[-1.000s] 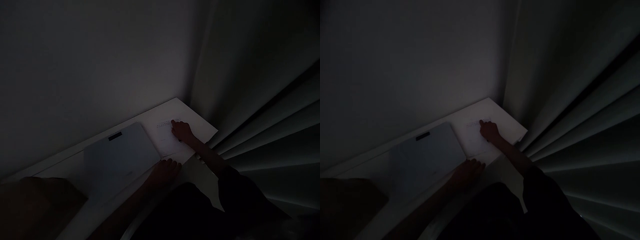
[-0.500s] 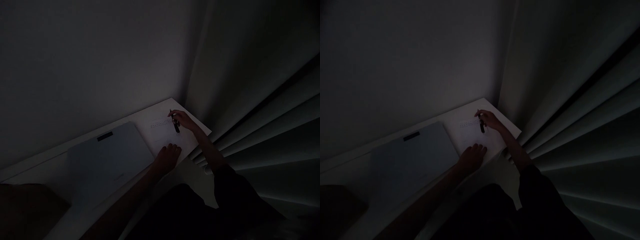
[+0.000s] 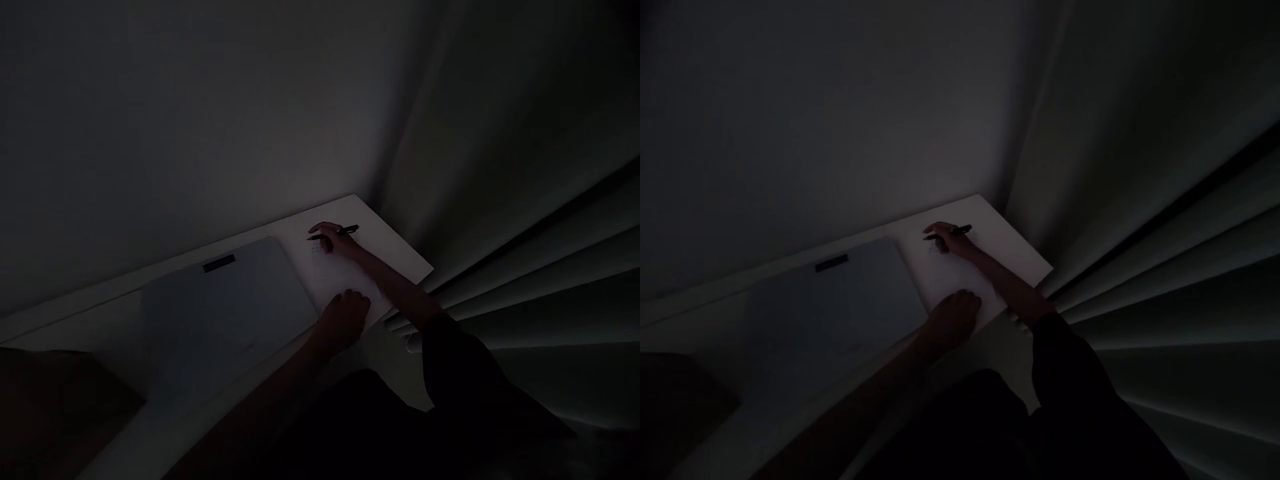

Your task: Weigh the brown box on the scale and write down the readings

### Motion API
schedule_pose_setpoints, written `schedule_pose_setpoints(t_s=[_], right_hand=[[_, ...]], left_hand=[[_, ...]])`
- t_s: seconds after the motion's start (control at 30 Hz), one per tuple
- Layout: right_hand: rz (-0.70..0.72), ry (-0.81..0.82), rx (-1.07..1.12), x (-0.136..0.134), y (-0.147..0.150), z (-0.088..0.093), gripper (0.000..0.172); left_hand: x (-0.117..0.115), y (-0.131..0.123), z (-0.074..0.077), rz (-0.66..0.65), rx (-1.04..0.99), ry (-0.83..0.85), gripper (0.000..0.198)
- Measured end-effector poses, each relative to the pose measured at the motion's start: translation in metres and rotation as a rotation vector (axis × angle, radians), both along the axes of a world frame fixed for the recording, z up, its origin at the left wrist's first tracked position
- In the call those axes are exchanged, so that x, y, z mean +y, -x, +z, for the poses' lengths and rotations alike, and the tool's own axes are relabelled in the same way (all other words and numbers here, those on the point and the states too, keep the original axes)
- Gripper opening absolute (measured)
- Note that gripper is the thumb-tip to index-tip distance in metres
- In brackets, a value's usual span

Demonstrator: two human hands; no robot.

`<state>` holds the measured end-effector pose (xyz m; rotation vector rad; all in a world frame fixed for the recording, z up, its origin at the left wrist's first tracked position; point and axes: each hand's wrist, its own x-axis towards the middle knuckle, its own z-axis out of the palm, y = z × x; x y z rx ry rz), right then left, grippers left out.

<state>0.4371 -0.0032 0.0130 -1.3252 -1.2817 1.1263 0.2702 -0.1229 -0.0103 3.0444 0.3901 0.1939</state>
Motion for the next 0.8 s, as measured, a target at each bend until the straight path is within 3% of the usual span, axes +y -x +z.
schedule_pose_setpoints(t_s=[0.13, 0.27, 0.43, 0.53, 0.8], right_hand=[[-0.074, 0.089, -0.112, -0.003, 0.005, -0.014, 0.027], [-0.194, -0.044, -0.282, -0.01, 0.009, -0.018, 0.036], [-0.093, -0.041, -0.245, -0.015, 0.016, -0.022, 0.039], [-0.099, -0.081, -0.249, -0.016, 0.017, -0.026, 0.046], [-0.102, -0.061, -0.315, -0.015, 0.019, -0.026, 0.04]], left_hand=[[0.001, -0.002, 0.002, -0.012, -0.024, 0.047, 0.019], [0.002, -0.002, 0.002, -0.005, -0.033, 0.081, 0.019], [0.002, -0.001, 0.001, -0.028, -0.072, 0.071, 0.021], [0.001, -0.002, 0.0, -0.02, -0.064, 0.079, 0.024], [0.001, -0.002, -0.002, -0.013, -0.046, 0.114, 0.027]])
